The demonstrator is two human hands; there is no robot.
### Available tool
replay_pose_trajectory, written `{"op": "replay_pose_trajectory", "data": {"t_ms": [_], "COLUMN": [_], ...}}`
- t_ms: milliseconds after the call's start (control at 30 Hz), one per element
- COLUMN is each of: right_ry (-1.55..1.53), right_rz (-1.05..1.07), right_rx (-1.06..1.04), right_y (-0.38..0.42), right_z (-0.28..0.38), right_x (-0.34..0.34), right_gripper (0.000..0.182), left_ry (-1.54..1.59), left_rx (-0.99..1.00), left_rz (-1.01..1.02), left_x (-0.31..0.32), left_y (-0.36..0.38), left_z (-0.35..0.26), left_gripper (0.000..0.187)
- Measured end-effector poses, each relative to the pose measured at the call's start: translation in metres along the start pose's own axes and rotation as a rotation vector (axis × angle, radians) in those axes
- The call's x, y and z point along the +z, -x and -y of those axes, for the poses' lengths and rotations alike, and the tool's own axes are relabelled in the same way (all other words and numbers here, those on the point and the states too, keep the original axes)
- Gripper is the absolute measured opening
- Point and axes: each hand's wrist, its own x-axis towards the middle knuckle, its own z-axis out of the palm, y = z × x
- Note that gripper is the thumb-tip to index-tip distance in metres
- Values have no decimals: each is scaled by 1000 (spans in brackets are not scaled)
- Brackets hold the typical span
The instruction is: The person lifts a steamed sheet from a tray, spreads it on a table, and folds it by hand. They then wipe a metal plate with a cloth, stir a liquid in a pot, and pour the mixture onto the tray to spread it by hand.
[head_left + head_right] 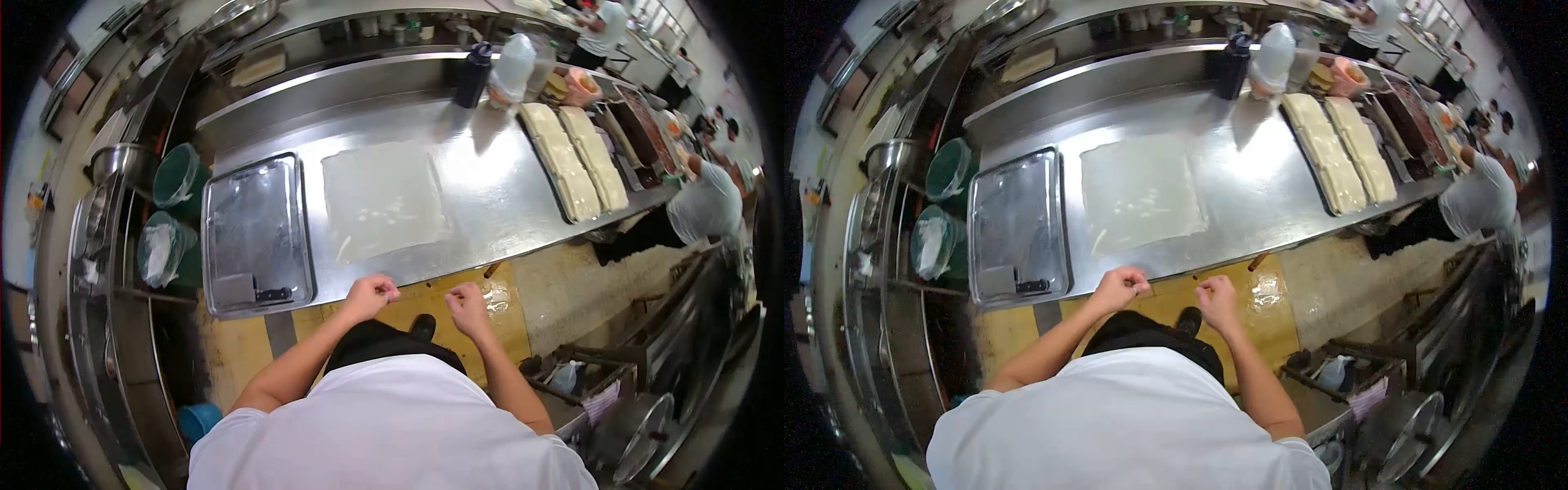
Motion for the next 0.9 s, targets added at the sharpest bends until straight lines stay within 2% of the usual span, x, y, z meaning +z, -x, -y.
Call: {"op": "replay_pose_trajectory", "data": {"t_ms": [133, 167, 267, 333, 433, 533, 633, 900], "right_ry": [55, 33, 70, 51, 40, 47, 68, 119], "right_rz": [56, 56, 29, -27, -59, -51, -48, -5], "right_rx": [62, 56, 133, 92, 103, 137, 126, 109], "right_y": [-46, -60, -106, -134, -168, -195, -215, -252], "right_z": [19, 5, -19, -18, -4, 9, 22, 46], "right_x": [-30, -27, -20, -21, -22, -12, -1, 13], "right_gripper": [27, 29, 26, 25, 32, 34, 33, 30], "left_ry": [13, 12, -55, -100, -208, -259, -417, -634], "left_rx": [-85, -114, -139, -175, -187, -120, -16, -62], "left_rz": [-170, -197, -301, -365, -448, -559, -651, -547], "left_x": [-20, -29, -63, -94, -150, -198, -233, -253], "left_y": [-9, -13, -37, -60, -103, -155, -223, -304], "left_z": [-30, -33, -13, -3, -9, -13, 13, 27], "left_gripper": [24, 25, 25, 23, 27, 27, 27, 16]}}
